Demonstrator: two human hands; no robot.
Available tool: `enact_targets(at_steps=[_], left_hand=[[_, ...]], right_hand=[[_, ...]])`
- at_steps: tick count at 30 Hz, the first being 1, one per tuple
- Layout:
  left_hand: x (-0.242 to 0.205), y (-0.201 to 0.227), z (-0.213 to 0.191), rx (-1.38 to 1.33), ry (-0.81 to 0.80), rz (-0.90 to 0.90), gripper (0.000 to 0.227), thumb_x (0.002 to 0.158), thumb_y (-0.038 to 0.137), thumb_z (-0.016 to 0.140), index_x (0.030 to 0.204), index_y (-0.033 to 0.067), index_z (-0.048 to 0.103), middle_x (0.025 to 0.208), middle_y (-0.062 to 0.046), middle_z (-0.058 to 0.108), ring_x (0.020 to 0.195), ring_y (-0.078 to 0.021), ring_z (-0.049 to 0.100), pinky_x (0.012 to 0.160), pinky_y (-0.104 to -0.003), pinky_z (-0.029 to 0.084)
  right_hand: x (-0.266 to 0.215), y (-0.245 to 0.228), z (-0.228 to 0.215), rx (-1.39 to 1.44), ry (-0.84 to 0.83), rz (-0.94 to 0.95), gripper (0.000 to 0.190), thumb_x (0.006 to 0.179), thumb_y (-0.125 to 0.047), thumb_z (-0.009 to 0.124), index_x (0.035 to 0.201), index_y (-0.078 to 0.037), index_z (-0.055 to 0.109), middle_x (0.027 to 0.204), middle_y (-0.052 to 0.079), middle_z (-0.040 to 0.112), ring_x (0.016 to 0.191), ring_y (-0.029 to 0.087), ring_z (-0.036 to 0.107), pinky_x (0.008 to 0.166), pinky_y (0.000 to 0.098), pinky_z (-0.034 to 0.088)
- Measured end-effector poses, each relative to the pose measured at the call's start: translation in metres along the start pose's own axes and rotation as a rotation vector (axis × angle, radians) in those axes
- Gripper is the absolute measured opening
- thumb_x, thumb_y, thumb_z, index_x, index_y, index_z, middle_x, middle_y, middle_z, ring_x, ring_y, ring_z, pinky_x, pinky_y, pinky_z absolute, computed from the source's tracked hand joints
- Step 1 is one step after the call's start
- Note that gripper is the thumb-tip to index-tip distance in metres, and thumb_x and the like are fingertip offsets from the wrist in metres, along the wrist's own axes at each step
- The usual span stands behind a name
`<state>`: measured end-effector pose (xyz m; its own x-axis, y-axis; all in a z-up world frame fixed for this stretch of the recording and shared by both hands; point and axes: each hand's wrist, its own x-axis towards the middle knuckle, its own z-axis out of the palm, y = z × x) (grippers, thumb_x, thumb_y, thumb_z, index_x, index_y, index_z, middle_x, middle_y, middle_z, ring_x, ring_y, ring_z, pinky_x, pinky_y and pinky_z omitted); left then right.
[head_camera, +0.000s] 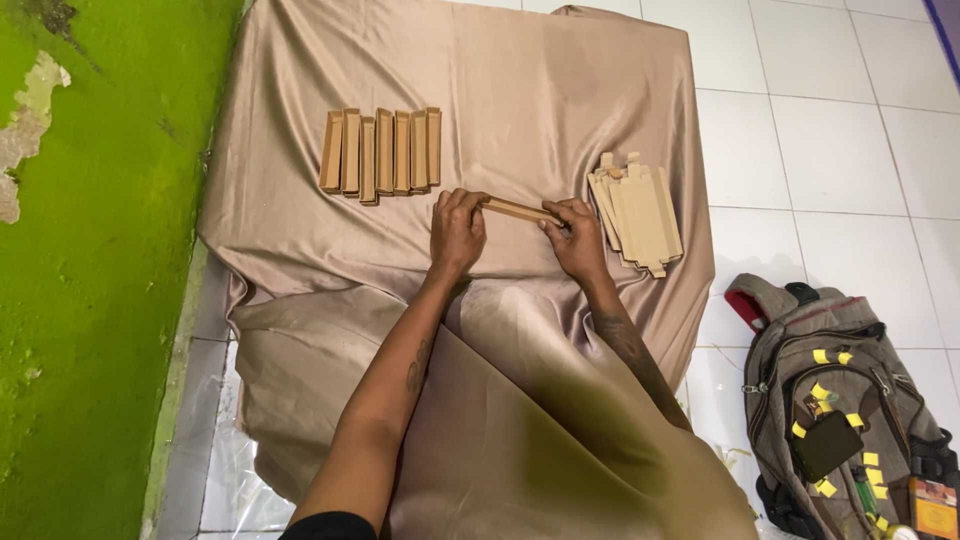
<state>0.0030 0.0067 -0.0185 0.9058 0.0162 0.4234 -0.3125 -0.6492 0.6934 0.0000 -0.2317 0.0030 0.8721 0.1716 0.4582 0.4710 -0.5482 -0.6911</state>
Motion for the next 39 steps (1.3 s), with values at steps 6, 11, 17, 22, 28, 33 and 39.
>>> enact_targets(at_steps=[6, 11, 17, 22, 28, 33, 39], left_hand=[[-0.001, -0.003, 0.006, -0.003, 0.037, 0.013, 0.028, 0.085, 0.009, 0.065, 0.111, 0.0155, 0.072, 0.1, -0.003, 0.066, 0.101, -0.0271, 0.061, 0.094, -0.044, 0.049], [-0.002, 0.017, -0.01, 0.029, 0.018, 0.002, 0.044, 0.086, 0.007, 0.066, 0.13, 0.0116, 0.064, 0.099, -0.011, 0.064, 0.102, -0.0328, 0.059, 0.093, -0.046, 0.048], [0.005, 0.012, -0.007, 0.142, -0.101, -0.054, 0.042, 0.089, 0.007, 0.061, 0.131, 0.0085, 0.065, 0.107, -0.011, 0.058, 0.106, -0.0329, 0.054, 0.094, -0.046, 0.044], [0.002, -0.001, 0.006, 0.139, -0.063, -0.032, 0.038, 0.088, 0.005, 0.062, 0.125, 0.0106, 0.066, 0.104, -0.008, 0.055, 0.106, -0.0306, 0.053, 0.092, -0.044, 0.045], [0.001, -0.001, 0.008, 0.131, -0.012, -0.026, 0.037, 0.088, 0.004, 0.062, 0.123, 0.0129, 0.065, 0.102, -0.006, 0.054, 0.104, -0.0297, 0.054, 0.092, -0.044, 0.045], [0.003, 0.016, -0.012, 0.003, 0.069, -0.046, 0.065, 0.084, -0.008, 0.059, 0.146, 0.0011, 0.045, 0.104, -0.019, 0.059, 0.101, -0.0415, 0.058, 0.09, -0.052, 0.048], [0.0, -0.01, 0.017, -0.005, 0.171, 0.002, 0.041, 0.079, 0.003, 0.063, 0.119, 0.006, 0.056, 0.099, -0.013, 0.054, 0.097, -0.0383, 0.058, 0.09, -0.05, 0.047]], right_hand=[[-0.003, -0.011, -0.002, 0.085, 0.026, 0.05, 0.033, 0.084, -0.005, 0.084, 0.116, -0.011, 0.079, 0.102, 0.015, 0.075, 0.098, 0.038, 0.071, 0.085, 0.0434, 0.054], [-0.006, -0.01, 0.002, 0.206, 0.06, 0.189, 0.049, 0.081, -0.002, 0.088, 0.127, -0.008, 0.073, 0.112, 0.018, 0.075, 0.097, 0.025, 0.072, 0.083, 0.0305, 0.058], [-0.003, -0.019, -0.01, 0.453, 0.009, 0.34, 0.074, 0.079, 0.013, 0.082, 0.146, 0.003, 0.052, 0.124, 0.031, 0.067, 0.11, 0.03, 0.067, 0.101, 0.0384, 0.056], [-0.007, -0.01, -0.011, 0.368, 0.022, 0.316, 0.076, 0.081, 0.015, 0.081, 0.149, -0.004, 0.052, 0.114, 0.026, 0.072, 0.105, 0.03, 0.071, 0.096, 0.0374, 0.06], [-0.003, -0.026, -0.015, 0.343, -0.01, 0.309, 0.066, 0.08, 0.015, 0.082, 0.14, -0.002, 0.061, 0.119, 0.028, 0.07, 0.112, 0.036, 0.069, 0.098, 0.0411, 0.059], [0.006, -0.057, -0.035, 0.016, -0.23, 0.206, 0.036, 0.076, 0.009, 0.082, 0.107, -0.009, 0.08, 0.107, 0.014, 0.078, 0.108, 0.035, 0.072, 0.092, 0.0412, 0.06], [0.045, -0.041, -0.061, -0.057, -0.106, -0.017, 0.019, 0.088, 0.004, 0.082, 0.098, -0.011, 0.08, 0.103, 0.01, 0.077, 0.103, 0.03, 0.073, 0.092, 0.0391, 0.057]])
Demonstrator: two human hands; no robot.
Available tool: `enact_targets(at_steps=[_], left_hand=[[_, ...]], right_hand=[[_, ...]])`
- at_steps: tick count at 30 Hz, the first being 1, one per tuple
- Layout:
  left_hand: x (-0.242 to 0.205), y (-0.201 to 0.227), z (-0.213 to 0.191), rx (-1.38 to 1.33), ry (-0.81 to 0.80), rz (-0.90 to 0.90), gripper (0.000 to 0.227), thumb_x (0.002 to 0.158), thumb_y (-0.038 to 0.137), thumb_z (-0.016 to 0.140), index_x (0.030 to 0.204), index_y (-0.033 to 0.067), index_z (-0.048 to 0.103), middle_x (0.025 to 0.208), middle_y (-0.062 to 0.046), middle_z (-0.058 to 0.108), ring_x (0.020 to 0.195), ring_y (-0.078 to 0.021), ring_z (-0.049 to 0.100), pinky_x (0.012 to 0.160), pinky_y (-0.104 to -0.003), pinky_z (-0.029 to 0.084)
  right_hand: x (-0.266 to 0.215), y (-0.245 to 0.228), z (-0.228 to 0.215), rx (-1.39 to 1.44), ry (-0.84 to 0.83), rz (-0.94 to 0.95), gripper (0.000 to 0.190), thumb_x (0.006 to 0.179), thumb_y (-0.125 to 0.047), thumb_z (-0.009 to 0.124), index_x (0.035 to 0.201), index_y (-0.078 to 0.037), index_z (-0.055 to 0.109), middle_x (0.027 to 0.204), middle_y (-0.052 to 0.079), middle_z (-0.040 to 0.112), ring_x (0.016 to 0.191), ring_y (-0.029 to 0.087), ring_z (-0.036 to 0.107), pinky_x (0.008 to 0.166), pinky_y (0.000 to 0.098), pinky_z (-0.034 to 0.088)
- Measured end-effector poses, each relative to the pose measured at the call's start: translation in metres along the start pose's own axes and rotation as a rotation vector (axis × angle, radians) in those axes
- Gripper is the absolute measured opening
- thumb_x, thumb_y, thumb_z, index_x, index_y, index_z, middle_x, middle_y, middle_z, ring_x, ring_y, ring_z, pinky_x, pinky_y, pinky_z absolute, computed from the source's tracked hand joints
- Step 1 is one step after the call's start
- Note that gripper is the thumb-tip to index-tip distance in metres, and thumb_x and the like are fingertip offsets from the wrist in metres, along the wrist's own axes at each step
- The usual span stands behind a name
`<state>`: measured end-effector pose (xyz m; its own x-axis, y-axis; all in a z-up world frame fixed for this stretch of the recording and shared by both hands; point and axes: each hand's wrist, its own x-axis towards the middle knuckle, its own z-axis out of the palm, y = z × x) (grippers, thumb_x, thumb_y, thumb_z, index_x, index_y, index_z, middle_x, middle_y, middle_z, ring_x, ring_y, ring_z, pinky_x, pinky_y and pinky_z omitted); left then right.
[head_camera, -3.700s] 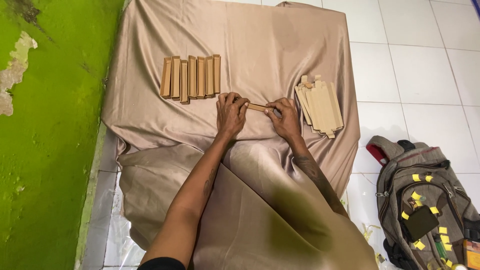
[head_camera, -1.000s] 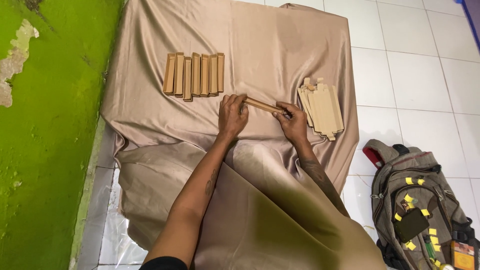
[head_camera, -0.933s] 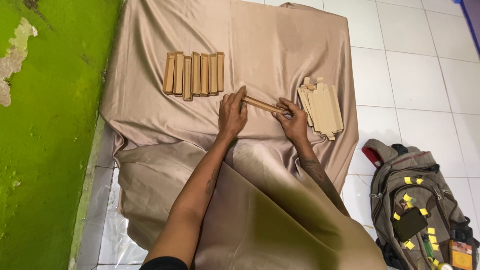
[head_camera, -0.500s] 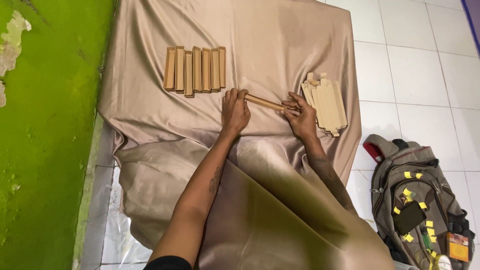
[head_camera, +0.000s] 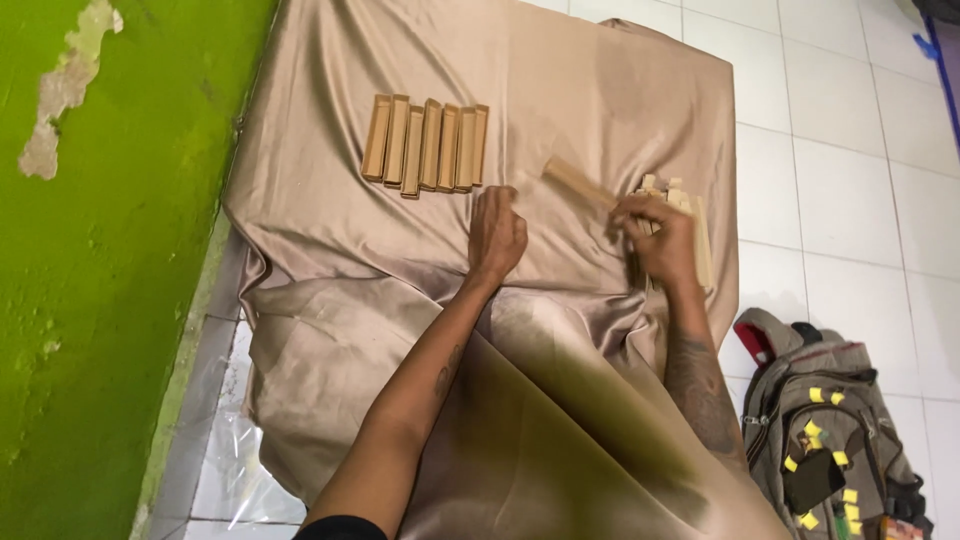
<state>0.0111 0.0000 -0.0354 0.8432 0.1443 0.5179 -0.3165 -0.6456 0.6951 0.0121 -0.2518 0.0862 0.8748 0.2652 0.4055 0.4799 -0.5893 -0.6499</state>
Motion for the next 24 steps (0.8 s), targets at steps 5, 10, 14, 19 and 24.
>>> enact_targets(at_steps=[5, 10, 14, 19, 24], left_hand=[[-0.001, 0.013, -0.001, 0.258, -0.093, 0.138, 0.015, 0.078, 0.014, 0.068, 0.088, 0.0126, 0.057, 0.093, -0.006, 0.05, 0.091, -0.03, 0.053, 0.078, -0.045, 0.044], [0.001, 0.018, -0.007, 0.306, -0.08, 0.164, 0.016, 0.077, 0.018, 0.069, 0.087, 0.0121, 0.059, 0.093, -0.009, 0.052, 0.089, -0.0316, 0.054, 0.075, -0.045, 0.044], [-0.001, 0.009, 0.006, 0.378, -0.081, 0.175, 0.012, 0.079, 0.023, 0.068, 0.079, 0.0128, 0.061, 0.09, -0.01, 0.054, 0.09, -0.0308, 0.053, 0.076, -0.044, 0.041], [0.005, 0.017, -0.003, 0.348, -0.308, 0.014, 0.01, 0.084, 0.017, 0.066, 0.092, 0.0112, 0.066, 0.099, -0.012, 0.06, 0.1, -0.0318, 0.051, 0.087, -0.043, 0.037], [0.009, 0.017, -0.001, 0.343, -0.354, 0.014, 0.014, 0.086, 0.019, 0.064, 0.098, 0.0111, 0.066, 0.102, -0.012, 0.06, 0.102, -0.0314, 0.051, 0.088, -0.043, 0.037]], right_hand=[[0.052, -0.015, 0.022, 0.026, 0.141, -0.061, 0.018, 0.088, -0.008, 0.094, 0.099, -0.005, 0.079, 0.095, 0.015, 0.068, 0.092, 0.034, 0.071, 0.081, 0.0397, 0.061], [0.092, -0.037, 0.098, -0.027, 0.046, -0.079, 0.017, 0.08, -0.012, 0.094, 0.091, -0.01, 0.082, 0.09, 0.011, 0.07, 0.089, 0.034, 0.071, 0.078, 0.0388, 0.06], [0.106, -0.045, 0.151, -0.163, -0.061, -0.023, 0.011, 0.078, -0.015, 0.09, 0.086, -0.015, 0.082, 0.086, 0.008, 0.069, 0.083, 0.03, 0.072, 0.075, 0.0417, 0.061], [0.104, -0.051, 0.191, -0.208, -0.154, 0.038, 0.006, 0.08, -0.017, 0.084, 0.082, -0.013, 0.08, 0.086, 0.013, 0.066, 0.083, 0.038, 0.072, 0.075, 0.0507, 0.061], [0.092, -0.074, 0.181, -0.251, -0.241, 0.019, 0.009, 0.09, -0.016, 0.075, 0.092, -0.012, 0.081, 0.091, 0.012, 0.064, 0.088, 0.036, 0.072, 0.079, 0.0476, 0.062]])
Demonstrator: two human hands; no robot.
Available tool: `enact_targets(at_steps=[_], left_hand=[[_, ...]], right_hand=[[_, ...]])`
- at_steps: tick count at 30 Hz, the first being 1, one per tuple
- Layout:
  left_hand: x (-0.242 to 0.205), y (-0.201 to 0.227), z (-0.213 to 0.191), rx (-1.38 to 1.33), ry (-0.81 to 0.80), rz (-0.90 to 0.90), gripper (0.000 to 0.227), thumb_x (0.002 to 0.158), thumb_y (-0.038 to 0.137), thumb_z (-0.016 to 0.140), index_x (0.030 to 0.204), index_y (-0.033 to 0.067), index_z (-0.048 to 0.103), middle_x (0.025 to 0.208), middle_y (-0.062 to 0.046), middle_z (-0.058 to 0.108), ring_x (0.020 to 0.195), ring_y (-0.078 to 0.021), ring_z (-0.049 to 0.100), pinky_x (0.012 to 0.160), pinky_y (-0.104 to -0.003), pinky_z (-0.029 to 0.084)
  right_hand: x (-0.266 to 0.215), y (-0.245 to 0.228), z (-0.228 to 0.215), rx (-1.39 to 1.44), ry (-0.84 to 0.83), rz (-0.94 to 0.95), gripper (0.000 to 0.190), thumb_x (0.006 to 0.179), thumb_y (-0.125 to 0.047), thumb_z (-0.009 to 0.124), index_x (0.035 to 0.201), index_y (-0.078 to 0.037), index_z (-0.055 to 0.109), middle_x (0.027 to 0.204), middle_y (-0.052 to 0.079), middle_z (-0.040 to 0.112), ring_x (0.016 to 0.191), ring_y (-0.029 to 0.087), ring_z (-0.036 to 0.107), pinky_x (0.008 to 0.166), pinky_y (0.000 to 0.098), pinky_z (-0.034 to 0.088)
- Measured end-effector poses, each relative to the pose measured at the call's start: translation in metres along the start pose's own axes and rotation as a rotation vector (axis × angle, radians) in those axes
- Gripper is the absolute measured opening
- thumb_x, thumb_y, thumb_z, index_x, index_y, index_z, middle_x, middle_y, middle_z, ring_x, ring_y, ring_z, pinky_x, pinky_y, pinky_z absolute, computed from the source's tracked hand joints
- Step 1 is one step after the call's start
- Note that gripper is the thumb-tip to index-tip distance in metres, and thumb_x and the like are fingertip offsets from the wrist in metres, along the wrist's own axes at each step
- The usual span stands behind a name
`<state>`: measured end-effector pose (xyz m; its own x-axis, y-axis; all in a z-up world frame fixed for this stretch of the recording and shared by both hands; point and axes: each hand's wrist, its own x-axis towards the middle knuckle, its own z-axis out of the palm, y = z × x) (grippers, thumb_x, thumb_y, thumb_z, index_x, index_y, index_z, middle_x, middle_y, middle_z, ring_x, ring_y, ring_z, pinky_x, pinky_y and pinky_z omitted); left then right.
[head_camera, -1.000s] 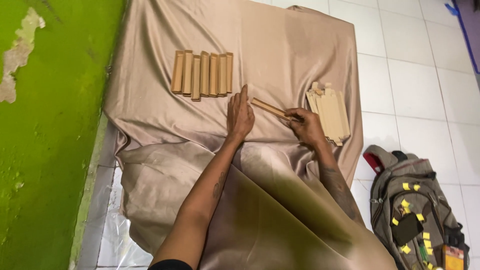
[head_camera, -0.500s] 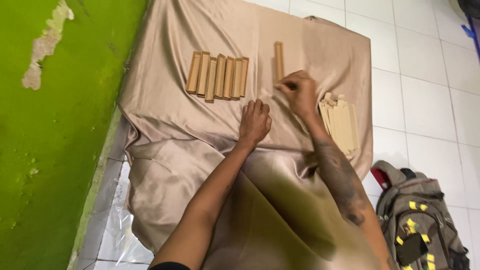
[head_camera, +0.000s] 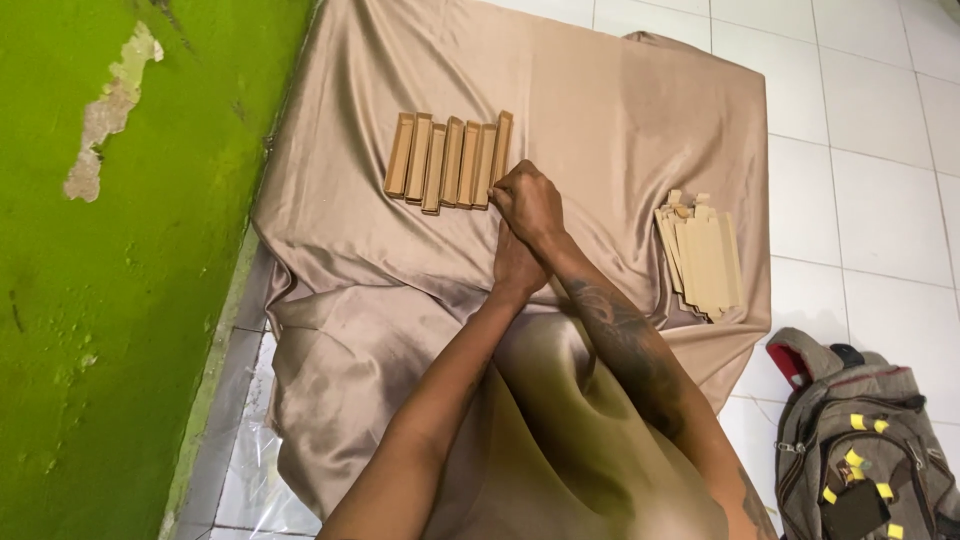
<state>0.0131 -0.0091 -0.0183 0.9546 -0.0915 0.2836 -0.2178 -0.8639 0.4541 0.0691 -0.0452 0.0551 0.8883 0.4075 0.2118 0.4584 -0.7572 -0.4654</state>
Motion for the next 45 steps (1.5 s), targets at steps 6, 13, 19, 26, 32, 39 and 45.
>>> enact_targets(at_steps=[6, 13, 19, 26, 32, 39, 45], left_hand=[[-0.003, -0.001, -0.003, 0.003, -0.054, 0.002, 0.02, 0.088, 0.02, 0.062, 0.105, 0.011, 0.066, 0.107, -0.012, 0.061, 0.105, -0.0308, 0.05, 0.089, -0.044, 0.037], [-0.003, 0.0, -0.015, 0.019, -0.086, 0.013, 0.025, 0.09, 0.022, 0.06, 0.112, 0.0108, 0.066, 0.111, -0.012, 0.062, 0.107, -0.0302, 0.05, 0.091, -0.046, 0.037], [0.002, 0.003, -0.024, 0.027, -0.131, 0.04, 0.031, 0.092, 0.024, 0.057, 0.119, 0.0107, 0.065, 0.116, -0.012, 0.063, 0.11, -0.0297, 0.05, 0.093, -0.047, 0.037], [-0.002, 0.014, -0.026, 0.047, -0.151, 0.084, 0.036, 0.092, 0.027, 0.058, 0.122, 0.0096, 0.066, 0.115, -0.011, 0.061, 0.11, -0.0284, 0.049, 0.094, -0.047, 0.037], [-0.002, 0.005, -0.011, -0.017, 0.007, 0.107, 0.025, 0.087, 0.036, 0.062, 0.101, 0.0157, 0.057, 0.103, -0.007, 0.051, 0.103, -0.031, 0.052, 0.088, -0.047, 0.04], [-0.002, 0.002, -0.001, -0.011, 0.107, 0.133, 0.024, 0.086, 0.036, 0.064, 0.097, 0.0173, 0.055, 0.1, -0.005, 0.049, 0.097, -0.0305, 0.054, 0.085, -0.047, 0.041], [-0.003, 0.001, 0.0, -0.027, 0.092, 0.103, 0.023, 0.088, 0.037, 0.061, 0.097, 0.0173, 0.055, 0.101, -0.005, 0.051, 0.098, -0.0298, 0.056, 0.087, -0.044, 0.04]], right_hand=[[0.001, 0.021, 0.022, -0.03, -0.029, -0.01, 0.017, 0.096, -0.026, 0.069, 0.095, -0.013, 0.081, 0.095, 0.015, 0.062, 0.096, 0.041, 0.07, 0.08, 0.0518, 0.06], [-0.022, -0.003, -0.001, -0.066, -0.041, -0.014, 0.027, 0.101, -0.033, 0.062, 0.112, -0.012, 0.075, 0.106, 0.012, 0.057, 0.108, 0.038, 0.065, 0.085, 0.0512, 0.059], [-0.043, 0.014, -0.005, 0.047, 0.103, -0.018, 0.03, 0.099, -0.027, 0.066, 0.12, -0.006, 0.072, 0.11, 0.014, 0.057, 0.111, 0.038, 0.063, 0.091, 0.0483, 0.057], [-0.097, 0.025, -0.032, 0.158, 0.194, -0.113, 0.046, 0.098, -0.029, 0.072, 0.132, 0.0, 0.064, 0.124, 0.024, 0.053, 0.125, 0.048, 0.052, 0.107, 0.0564, 0.044], [-0.14, 0.091, -0.082, -0.032, 0.423, -0.051, 0.043, 0.085, -0.013, 0.078, 0.124, 0.003, 0.065, 0.12, 0.028, 0.058, 0.115, 0.05, 0.057, 0.098, 0.0584, 0.045], [-0.196, 0.174, -0.118, -0.296, 0.291, 0.464, 0.07, 0.087, -0.042, 0.081, 0.135, 0.006, 0.064, 0.131, 0.03, 0.056, 0.124, 0.047, 0.054, 0.096, 0.058, 0.048], [-0.201, 0.187, -0.081, -0.386, 0.275, 0.455, 0.056, 0.109, -0.033, 0.052, 0.142, 0.013, 0.054, 0.143, 0.035, 0.052, 0.139, 0.052, 0.044, 0.112, 0.0556, 0.038]])
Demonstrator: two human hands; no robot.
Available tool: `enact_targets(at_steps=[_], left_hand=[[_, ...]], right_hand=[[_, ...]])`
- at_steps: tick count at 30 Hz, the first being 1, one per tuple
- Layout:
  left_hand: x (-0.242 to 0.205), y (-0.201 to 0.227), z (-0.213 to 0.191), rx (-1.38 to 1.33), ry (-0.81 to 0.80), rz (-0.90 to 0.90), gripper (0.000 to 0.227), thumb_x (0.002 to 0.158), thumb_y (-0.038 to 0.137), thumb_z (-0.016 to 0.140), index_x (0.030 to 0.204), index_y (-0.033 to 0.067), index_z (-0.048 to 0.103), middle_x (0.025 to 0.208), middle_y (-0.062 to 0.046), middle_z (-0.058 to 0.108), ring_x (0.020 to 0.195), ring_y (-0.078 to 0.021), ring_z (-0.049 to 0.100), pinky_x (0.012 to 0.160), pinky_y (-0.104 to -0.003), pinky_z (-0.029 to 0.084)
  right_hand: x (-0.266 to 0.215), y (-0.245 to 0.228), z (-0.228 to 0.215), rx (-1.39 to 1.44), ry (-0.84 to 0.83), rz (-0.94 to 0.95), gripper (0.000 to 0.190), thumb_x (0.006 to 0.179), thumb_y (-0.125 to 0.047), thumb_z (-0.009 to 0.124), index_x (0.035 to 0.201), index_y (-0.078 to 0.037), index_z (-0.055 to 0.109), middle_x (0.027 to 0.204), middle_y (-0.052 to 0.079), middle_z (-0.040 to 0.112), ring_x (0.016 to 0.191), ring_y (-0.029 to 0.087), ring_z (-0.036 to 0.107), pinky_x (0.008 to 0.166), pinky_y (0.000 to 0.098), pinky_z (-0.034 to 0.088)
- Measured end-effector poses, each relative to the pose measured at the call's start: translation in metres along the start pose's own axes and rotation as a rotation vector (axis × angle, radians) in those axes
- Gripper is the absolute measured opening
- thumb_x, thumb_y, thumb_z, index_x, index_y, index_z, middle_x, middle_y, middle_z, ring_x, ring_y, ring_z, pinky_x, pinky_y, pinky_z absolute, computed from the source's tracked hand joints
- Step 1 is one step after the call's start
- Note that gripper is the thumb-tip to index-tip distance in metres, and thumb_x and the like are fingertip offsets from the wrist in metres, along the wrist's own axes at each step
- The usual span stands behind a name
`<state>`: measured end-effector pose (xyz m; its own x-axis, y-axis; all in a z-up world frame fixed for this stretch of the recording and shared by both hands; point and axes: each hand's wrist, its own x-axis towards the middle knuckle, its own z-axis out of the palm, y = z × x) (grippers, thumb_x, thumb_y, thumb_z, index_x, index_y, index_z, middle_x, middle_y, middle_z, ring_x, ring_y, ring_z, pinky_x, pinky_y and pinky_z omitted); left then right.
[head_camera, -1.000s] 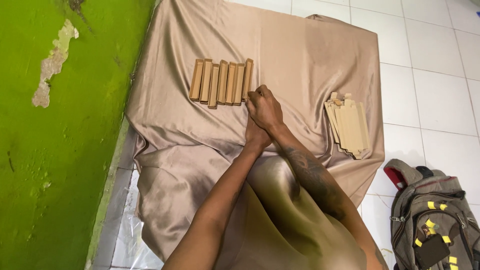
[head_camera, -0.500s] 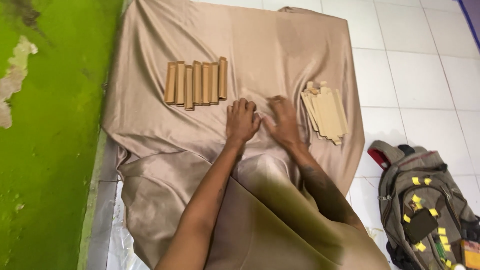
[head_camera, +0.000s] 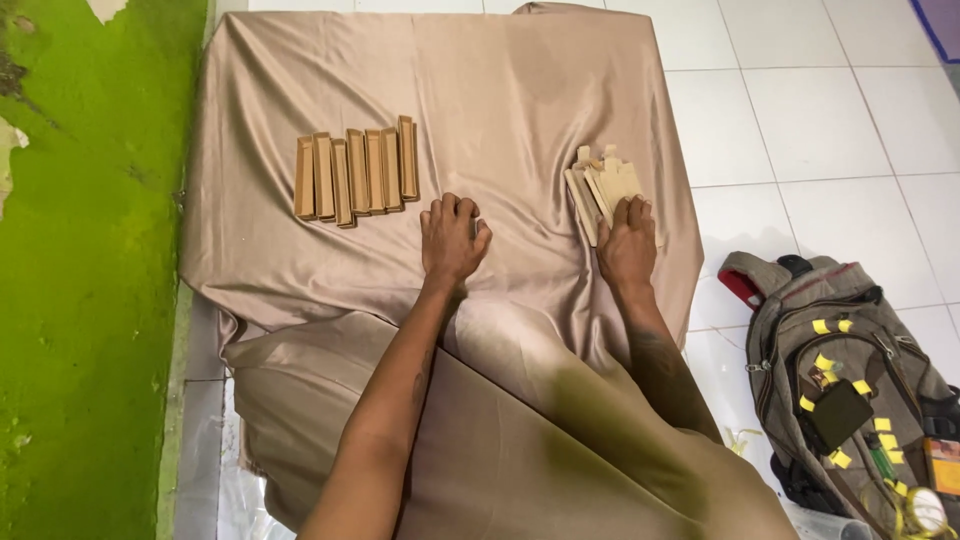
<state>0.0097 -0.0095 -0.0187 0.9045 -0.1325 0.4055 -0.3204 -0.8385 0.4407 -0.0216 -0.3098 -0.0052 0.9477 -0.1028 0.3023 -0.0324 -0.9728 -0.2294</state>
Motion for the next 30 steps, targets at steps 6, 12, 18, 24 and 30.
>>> enact_targets(at_steps=[6, 12, 18, 24, 30], left_hand=[[-0.001, -0.001, 0.001, -0.007, 0.007, -0.012, 0.023, 0.088, 0.037, 0.062, 0.097, 0.0166, 0.057, 0.101, -0.005, 0.052, 0.099, -0.0299, 0.057, 0.087, -0.044, 0.041], [-0.001, 0.002, -0.001, -0.004, 0.002, -0.032, 0.022, 0.088, 0.036, 0.062, 0.097, 0.0169, 0.056, 0.101, -0.005, 0.051, 0.099, -0.0288, 0.056, 0.087, -0.043, 0.04], [0.0, 0.002, -0.001, -0.006, 0.001, -0.037, 0.022, 0.088, 0.036, 0.063, 0.096, 0.0168, 0.056, 0.101, -0.005, 0.051, 0.1, -0.029, 0.057, 0.087, -0.044, 0.041], [-0.001, 0.0, 0.002, 0.006, 0.011, -0.026, 0.022, 0.088, 0.037, 0.062, 0.096, 0.0169, 0.056, 0.1, -0.005, 0.051, 0.099, -0.0286, 0.057, 0.087, -0.043, 0.04], [0.001, 0.002, -0.002, -0.012, 0.005, -0.05, 0.026, 0.088, 0.036, 0.062, 0.099, 0.0134, 0.058, 0.101, -0.009, 0.053, 0.098, -0.0307, 0.058, 0.086, -0.043, 0.041]], right_hand=[[0.012, 0.035, 0.039, 0.05, -0.02, 0.002, 0.063, 0.105, -0.039, 0.052, 0.142, 0.011, 0.053, 0.144, 0.036, 0.051, 0.14, 0.052, 0.042, 0.111, 0.0605, 0.038], [0.009, 0.022, -0.006, 0.1, -0.197, -0.038, 0.064, 0.099, -0.027, 0.045, 0.147, 0.015, 0.047, 0.15, 0.042, 0.043, 0.145, 0.057, 0.035, 0.114, 0.0654, 0.034], [0.011, 0.047, 0.0, 0.05, -0.149, -0.049, 0.04, 0.099, -0.039, 0.065, 0.124, -0.009, 0.075, 0.127, 0.021, 0.068, 0.128, 0.045, 0.06, 0.099, 0.058, 0.053], [0.022, 0.064, -0.009, 0.192, -0.259, -0.029, 0.027, 0.102, -0.04, 0.063, 0.116, -0.025, 0.08, 0.13, 0.014, 0.072, 0.128, 0.042, 0.061, 0.106, 0.0579, 0.05], [0.017, -0.012, -0.094, 0.215, 0.203, 0.081, 0.029, 0.11, -0.019, 0.059, 0.127, -0.002, 0.075, 0.128, 0.029, 0.069, 0.115, 0.051, 0.064, 0.095, 0.0595, 0.052]])
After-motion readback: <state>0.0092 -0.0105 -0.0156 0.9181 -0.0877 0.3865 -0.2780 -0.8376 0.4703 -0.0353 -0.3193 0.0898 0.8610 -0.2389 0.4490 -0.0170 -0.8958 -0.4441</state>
